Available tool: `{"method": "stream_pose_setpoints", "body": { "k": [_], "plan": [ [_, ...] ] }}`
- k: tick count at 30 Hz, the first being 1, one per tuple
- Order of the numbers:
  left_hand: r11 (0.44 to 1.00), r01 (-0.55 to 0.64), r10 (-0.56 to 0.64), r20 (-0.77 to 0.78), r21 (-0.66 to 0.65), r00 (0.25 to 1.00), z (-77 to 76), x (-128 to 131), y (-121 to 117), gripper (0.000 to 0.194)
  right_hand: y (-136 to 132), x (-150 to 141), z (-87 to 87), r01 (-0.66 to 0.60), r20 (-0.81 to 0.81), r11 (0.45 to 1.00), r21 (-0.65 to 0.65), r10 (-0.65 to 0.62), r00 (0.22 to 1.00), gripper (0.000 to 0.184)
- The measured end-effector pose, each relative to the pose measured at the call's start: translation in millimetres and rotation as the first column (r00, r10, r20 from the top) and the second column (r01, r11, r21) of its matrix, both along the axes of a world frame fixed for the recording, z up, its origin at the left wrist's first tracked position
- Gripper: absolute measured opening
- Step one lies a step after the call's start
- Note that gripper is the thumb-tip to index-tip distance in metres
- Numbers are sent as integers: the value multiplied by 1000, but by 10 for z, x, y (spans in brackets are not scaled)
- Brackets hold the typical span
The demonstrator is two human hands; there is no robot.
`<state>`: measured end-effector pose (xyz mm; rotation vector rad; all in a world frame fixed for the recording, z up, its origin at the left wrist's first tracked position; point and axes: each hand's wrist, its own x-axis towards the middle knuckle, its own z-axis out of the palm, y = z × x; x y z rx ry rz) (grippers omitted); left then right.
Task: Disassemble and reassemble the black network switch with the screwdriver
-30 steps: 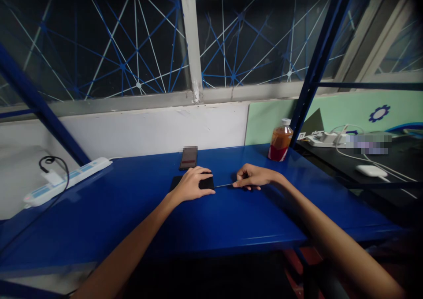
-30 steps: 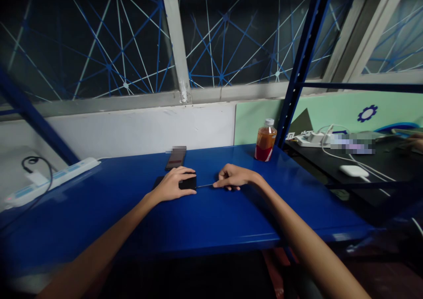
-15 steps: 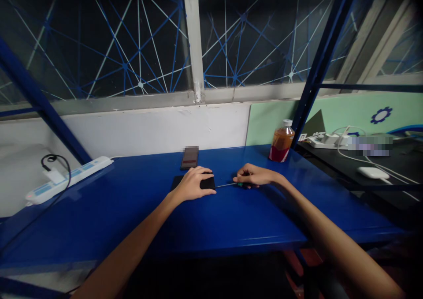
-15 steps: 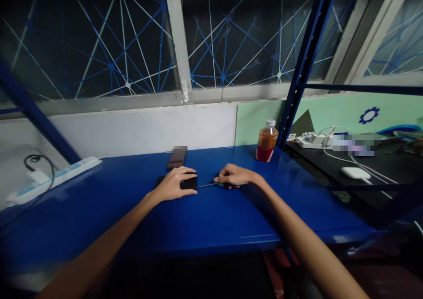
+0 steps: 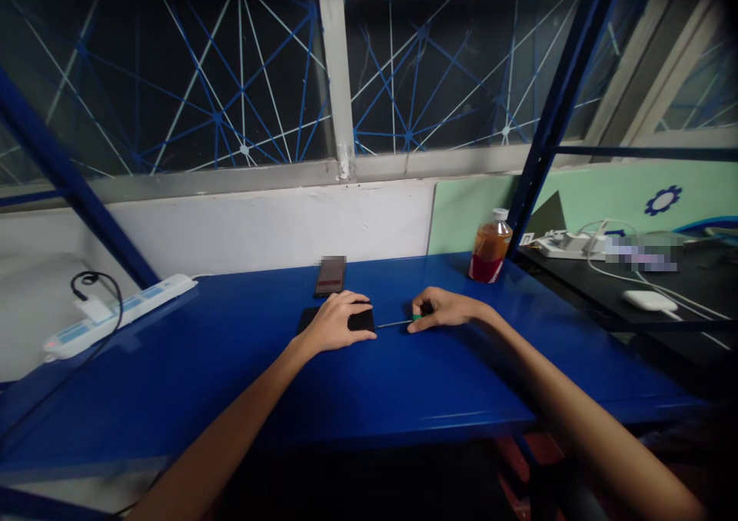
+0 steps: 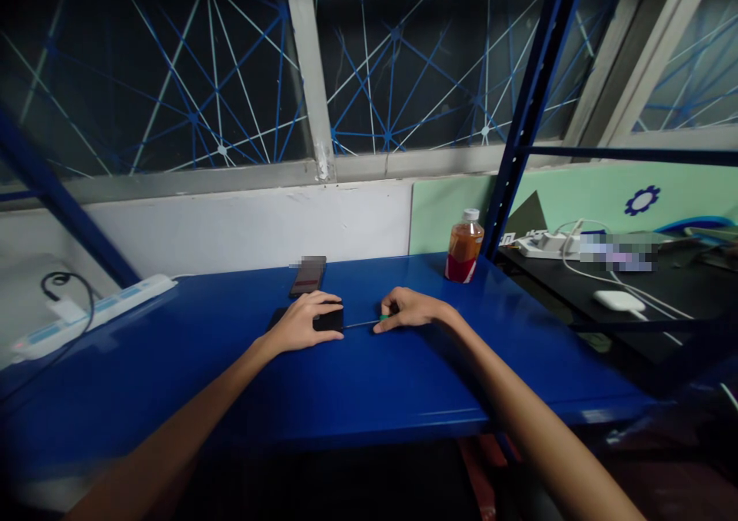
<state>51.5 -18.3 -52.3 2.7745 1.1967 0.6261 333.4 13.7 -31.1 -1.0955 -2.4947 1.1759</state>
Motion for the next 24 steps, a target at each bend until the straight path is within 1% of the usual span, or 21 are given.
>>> {"method": "stream_pose_setpoints", "body": {
  "k": [3, 5, 9, 12, 14, 17, 19, 20, 22, 24],
  "plan": [
    [1000, -4, 4, -6, -6, 1000, 13, 6, -9, 58, -1, -16, -43, 14, 2, 993, -116, -13, 1000, 46],
    [1000, -6, 6, -8, -7, 1000, 19, 9, -13, 58, -6, -23, -48, 26, 3, 991, -133, -25, 1000, 47],
    [1000, -1, 1, 0, 3, 1000, 15, 8, -14, 57, -13, -20, -11, 37, -22, 997, -62, -39, 999, 43],
    [1000, 0, 0, 1, 3, 1000, 8, 2, -9, 57, -4, 0, 13, 30, -45, 997, -68, -33, 998, 42],
    [1000, 1, -1, 0, -3, 1000, 6, -1, -6, 57, 5, 18, 24, 19, -27, 998, -59, -21, 999, 42],
    [1000, 0, 0, -1, -10, 1000, 12, -2, -6, 56, 12, 38, 41, 14, 23, 1000, 21, -15, 1000, 43],
    [1000, -3, 3, 0, -13, 1000, 19, 1, -11, 56, 11, 39, 44, 10, 25, 997, 71, -12, 1000, 43],
    [1000, -4, 4, -1, -16, 1000, 23, 3, -14, 56, 8, 36, 39, 5, 16, 997, 74, -6, 1000, 43],
    [1000, -8, 8, -1, -23, 1000, 31, 7, -21, 57, 2, 21, 17, 0, -11, 1000, 16, 1, 1000, 43],
    [1000, -11, 11, -3, -27, 1000, 39, 11, -27, 57, -6, 1, -10, 6, -28, 997, -81, -8, 1000, 46]
  ]
}}
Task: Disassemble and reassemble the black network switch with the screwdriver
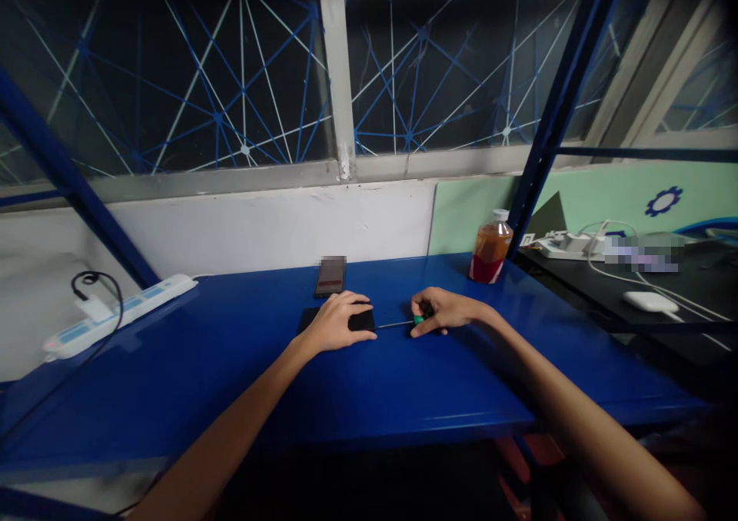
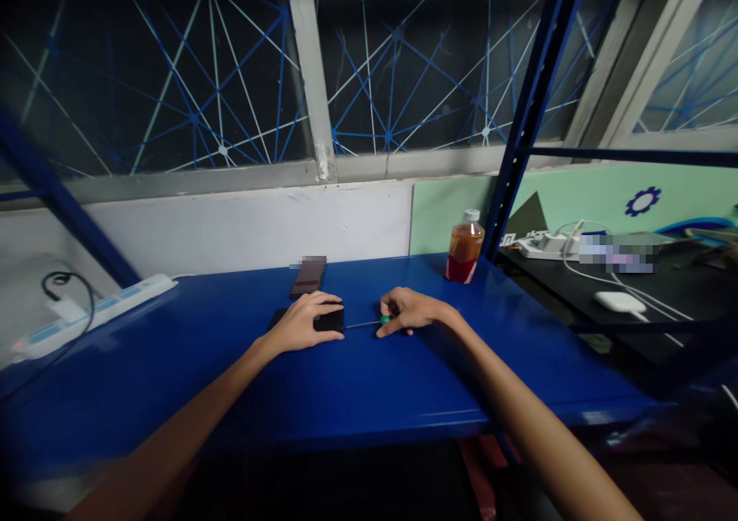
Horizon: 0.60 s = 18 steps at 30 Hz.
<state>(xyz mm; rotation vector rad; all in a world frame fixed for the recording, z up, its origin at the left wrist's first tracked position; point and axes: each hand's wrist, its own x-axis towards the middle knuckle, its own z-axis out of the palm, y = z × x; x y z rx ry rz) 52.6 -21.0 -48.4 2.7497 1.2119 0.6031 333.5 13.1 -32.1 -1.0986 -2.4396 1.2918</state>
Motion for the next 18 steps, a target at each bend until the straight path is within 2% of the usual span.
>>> {"method": "stream_pose_setpoints", "body": {
  "k": [2, 7, 10, 14, 18],
  "plan": [
    [1000, 0, 0, -1, 3, 1000, 4, 3, -3, 57, -11, -18, -14, 13, 5, 998, -54, -13, 1000, 48],
    [1000, 9, -9, 0, 13, 1000, -11, 1, 6, 56, -36, -22, 39, 35, -5, 999, 27, -35, 999, 43],
    [1000, 11, -11, -4, 11, 1000, -20, -4, 14, 57, -26, 4, 65, 11, -3, 1000, 25, -11, 1000, 42],
    [1000, 14, -14, 3, 13, 1000, -12, -8, 10, 57, 10, 37, 54, -15, 75, 997, 74, 10, 997, 44],
    [1000, 6, -6, -2, 3, 1000, -2, -7, 1, 57, 23, 33, 26, -11, 54, 991, 132, 4, 999, 42]
  ]
}}
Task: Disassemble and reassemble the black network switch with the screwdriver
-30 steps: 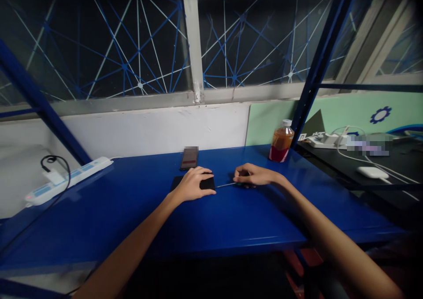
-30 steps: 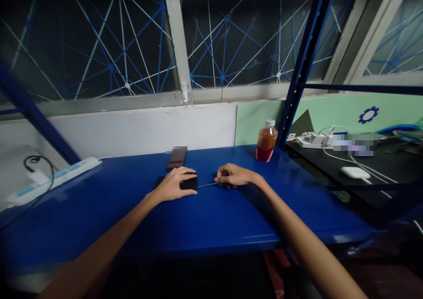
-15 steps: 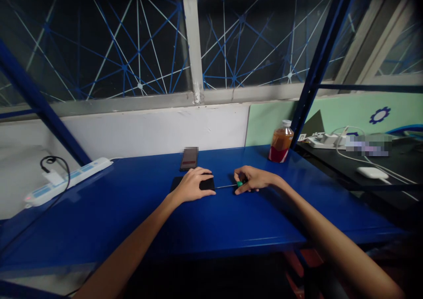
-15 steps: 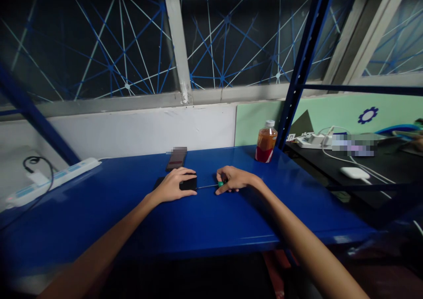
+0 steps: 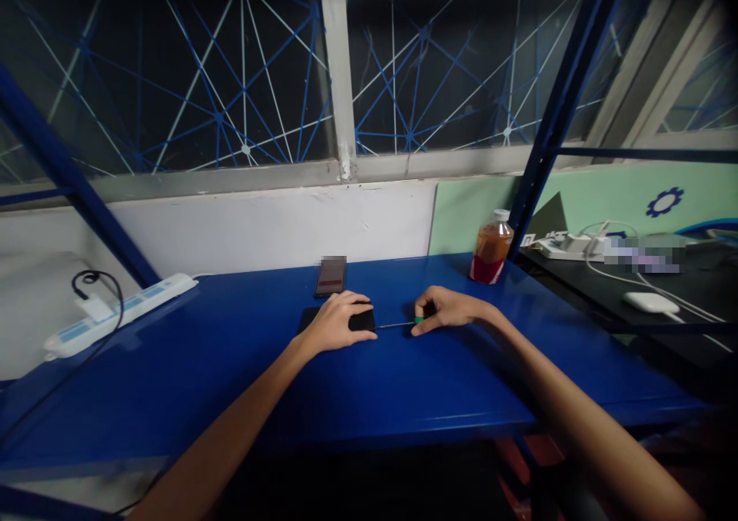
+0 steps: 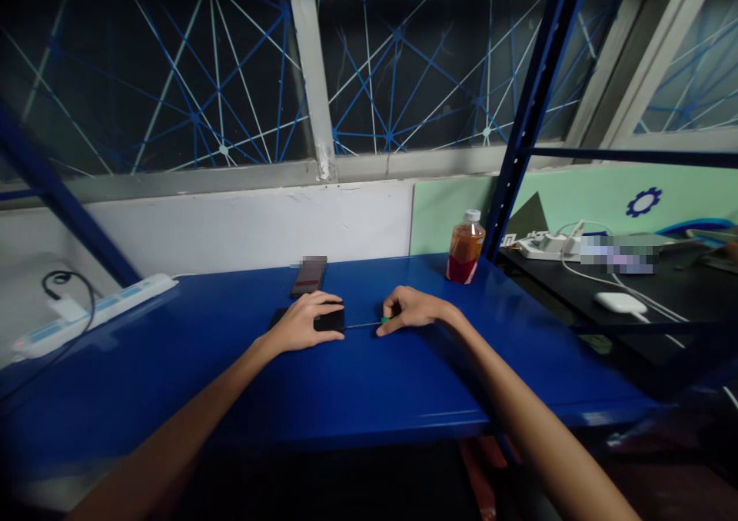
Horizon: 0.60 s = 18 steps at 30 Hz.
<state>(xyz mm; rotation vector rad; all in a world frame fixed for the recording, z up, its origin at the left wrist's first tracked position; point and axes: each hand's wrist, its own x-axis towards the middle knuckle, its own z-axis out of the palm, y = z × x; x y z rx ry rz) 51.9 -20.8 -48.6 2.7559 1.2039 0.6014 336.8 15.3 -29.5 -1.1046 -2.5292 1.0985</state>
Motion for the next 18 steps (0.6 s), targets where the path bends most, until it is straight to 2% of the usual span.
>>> {"method": "stream_pose_setpoints", "body": {
  "k": [4, 6, 11, 18],
  "plan": [
    [1000, -3, 3, -6, -2, 1000, -5, 1, 5, 58, -28, -30, -14, 10, -29, 986, -168, -15, 999, 45],
    [1000, -3, 3, -6, -3, 1000, -7, 3, 8, 58, -45, -43, -5, 21, -33, 982, -186, -28, 999, 47],
    [1000, 0, 0, -6, 0, 1000, 7, 5, 1, 57, -57, -44, 34, 44, -35, 993, -105, -48, 998, 44],
    [1000, 3, -3, -7, 0, 1000, 3, 1, 4, 57, -30, 2, 64, 8, 22, 1000, 11, -8, 1000, 48]
  ]
}}
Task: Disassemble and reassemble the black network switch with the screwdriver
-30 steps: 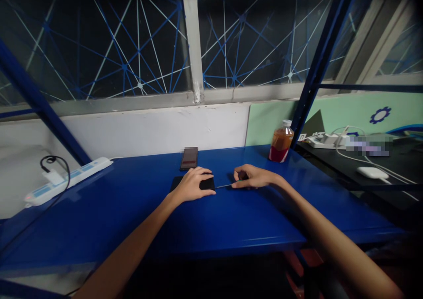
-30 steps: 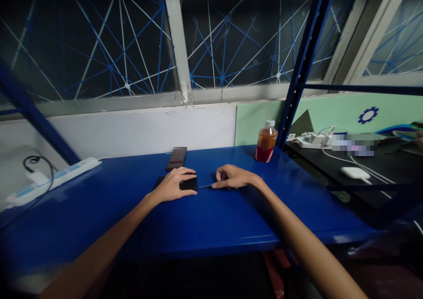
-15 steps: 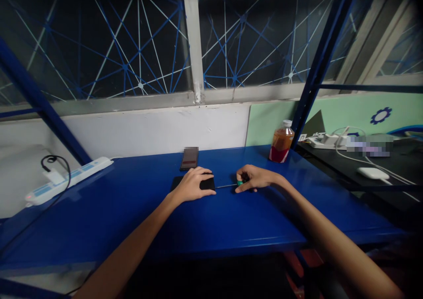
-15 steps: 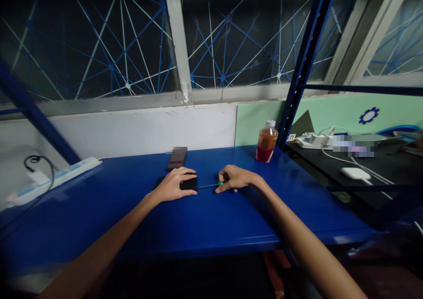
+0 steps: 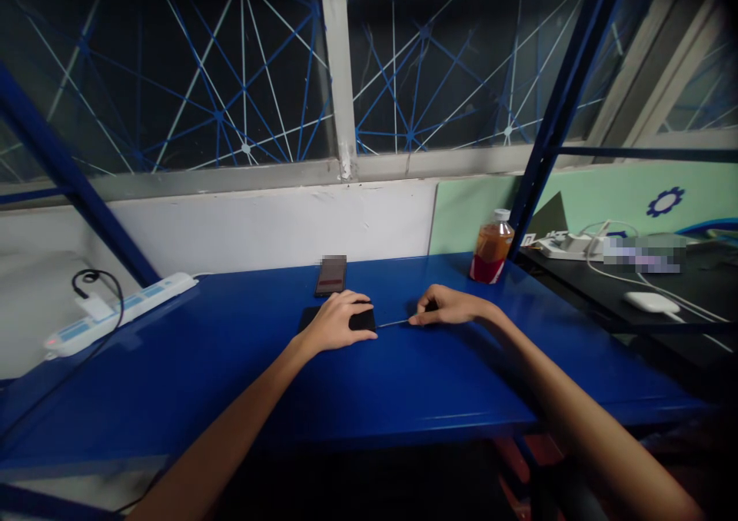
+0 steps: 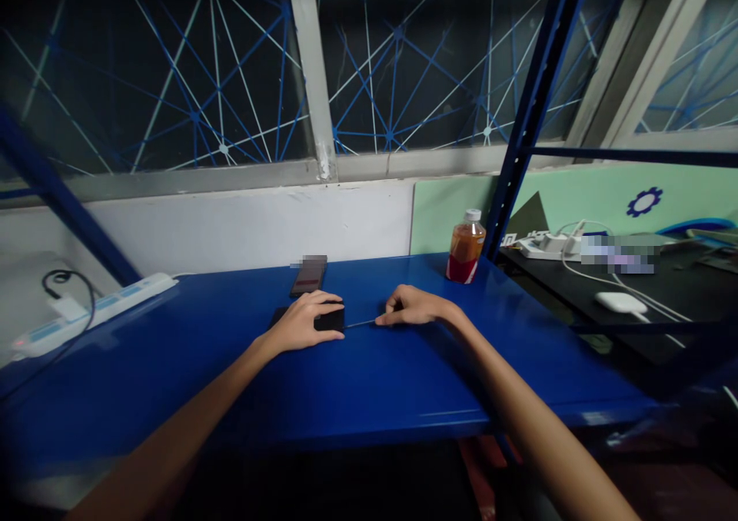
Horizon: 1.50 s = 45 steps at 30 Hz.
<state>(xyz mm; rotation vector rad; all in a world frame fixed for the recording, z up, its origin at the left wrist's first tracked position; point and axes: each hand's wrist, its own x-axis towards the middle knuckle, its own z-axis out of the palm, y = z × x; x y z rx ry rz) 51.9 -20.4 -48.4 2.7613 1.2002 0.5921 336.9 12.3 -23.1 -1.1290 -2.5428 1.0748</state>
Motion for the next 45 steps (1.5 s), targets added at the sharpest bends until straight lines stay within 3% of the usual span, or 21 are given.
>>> {"method": "stream_pose_setpoints", "body": {
  "k": [3, 8, 24, 30, 38, 45],
  "plan": [
    [1000, 2, -2, 0, 6, 1000, -14, -4, 10, 57, 2, 4, -18, 1, -25, 1000, 10, -1, 1000, 45],
    [1000, -3, 3, -3, -1, 1000, -7, -2, 6, 58, -13, -30, -58, 10, -47, 985, -171, -19, 999, 45],
    [1000, -4, 4, -13, 7, 1000, -7, -5, 0, 58, -14, -5, -2, 7, -20, 1000, 4, -7, 1000, 46],
    [1000, -4, 4, -10, 8, 1000, -18, -15, 8, 58, -25, -42, -34, 19, -30, 981, -194, -25, 999, 46],
    [1000, 6, -6, -8, 24, 1000, -21, -8, 13, 58, -8, -20, -36, 30, -67, 994, -106, -37, 997, 46],
    [1000, 9, -9, -12, 13, 1000, -22, -11, 19, 58, 5, 1, -19, 5, -5, 1000, -29, -6, 1000, 49]
  ]
}}
